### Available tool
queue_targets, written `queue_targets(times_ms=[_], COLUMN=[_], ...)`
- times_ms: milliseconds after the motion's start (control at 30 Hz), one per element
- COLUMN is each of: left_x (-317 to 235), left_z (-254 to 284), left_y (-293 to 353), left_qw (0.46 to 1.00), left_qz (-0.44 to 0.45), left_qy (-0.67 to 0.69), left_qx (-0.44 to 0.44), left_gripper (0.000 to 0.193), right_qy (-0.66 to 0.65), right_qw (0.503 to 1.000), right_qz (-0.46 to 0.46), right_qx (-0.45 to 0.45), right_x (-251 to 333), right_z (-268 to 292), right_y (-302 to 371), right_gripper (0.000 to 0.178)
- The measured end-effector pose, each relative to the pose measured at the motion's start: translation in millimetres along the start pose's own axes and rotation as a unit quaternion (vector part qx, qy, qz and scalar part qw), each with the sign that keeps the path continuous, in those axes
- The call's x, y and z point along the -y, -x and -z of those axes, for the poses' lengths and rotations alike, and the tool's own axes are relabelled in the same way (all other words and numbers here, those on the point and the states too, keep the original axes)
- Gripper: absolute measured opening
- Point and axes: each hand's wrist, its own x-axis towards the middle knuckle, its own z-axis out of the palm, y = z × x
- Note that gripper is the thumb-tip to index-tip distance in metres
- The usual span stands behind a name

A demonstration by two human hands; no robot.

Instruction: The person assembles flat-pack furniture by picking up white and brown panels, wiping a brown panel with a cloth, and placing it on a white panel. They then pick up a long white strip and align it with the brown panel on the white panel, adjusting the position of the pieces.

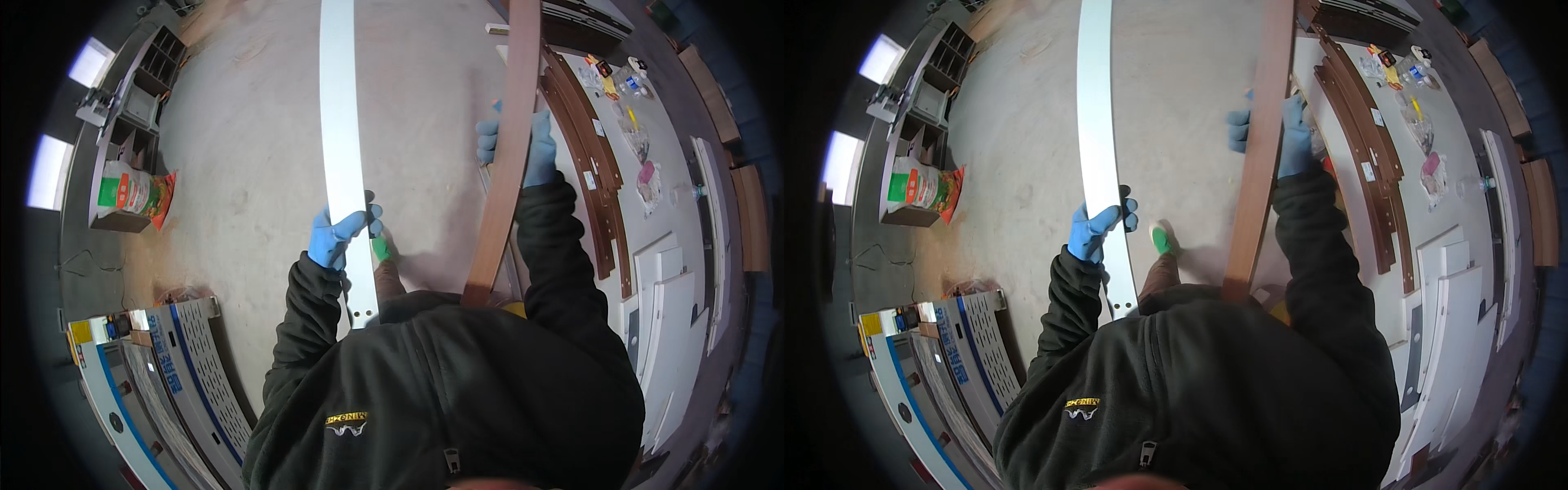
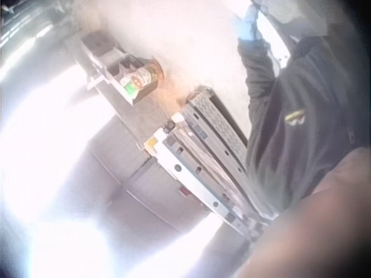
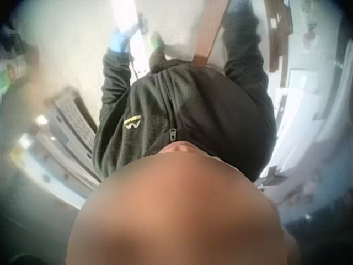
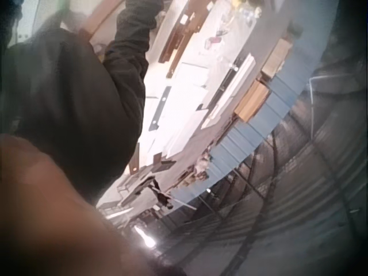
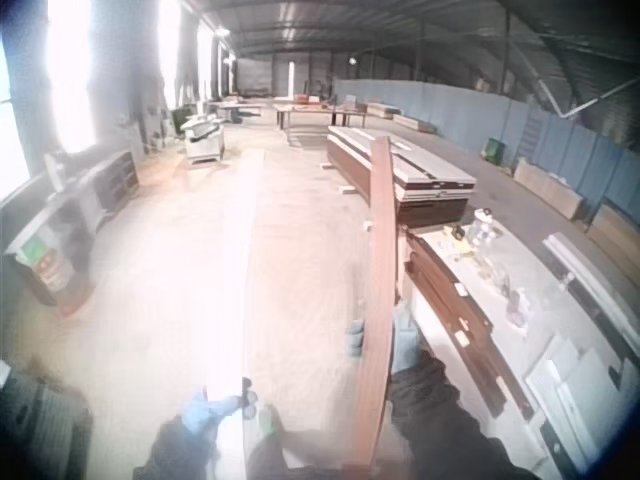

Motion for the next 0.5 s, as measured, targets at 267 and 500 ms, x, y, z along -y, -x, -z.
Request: queue_targets(times_ms=[267, 500], left_x=[-80, -158], left_z=[78, 89], left_y=[-208, -384], left_qw=[0.996, 0.995], left_qz=[-0.076, -0.096], left_qy=[0.015, -0.019], left_qx=[-0.033, -0.018], left_gripper=[0.053, 0.05], right_qy=[-0.007, -0.022], right_qw=[1.0, 0.998], right_qz=[-0.008, -0.038], right_qx=[-0.019, -0.039], right_x=[-41, -7], right_z=[-7, 13], right_y=[-188, -337], right_gripper=[0.083, 0.052])
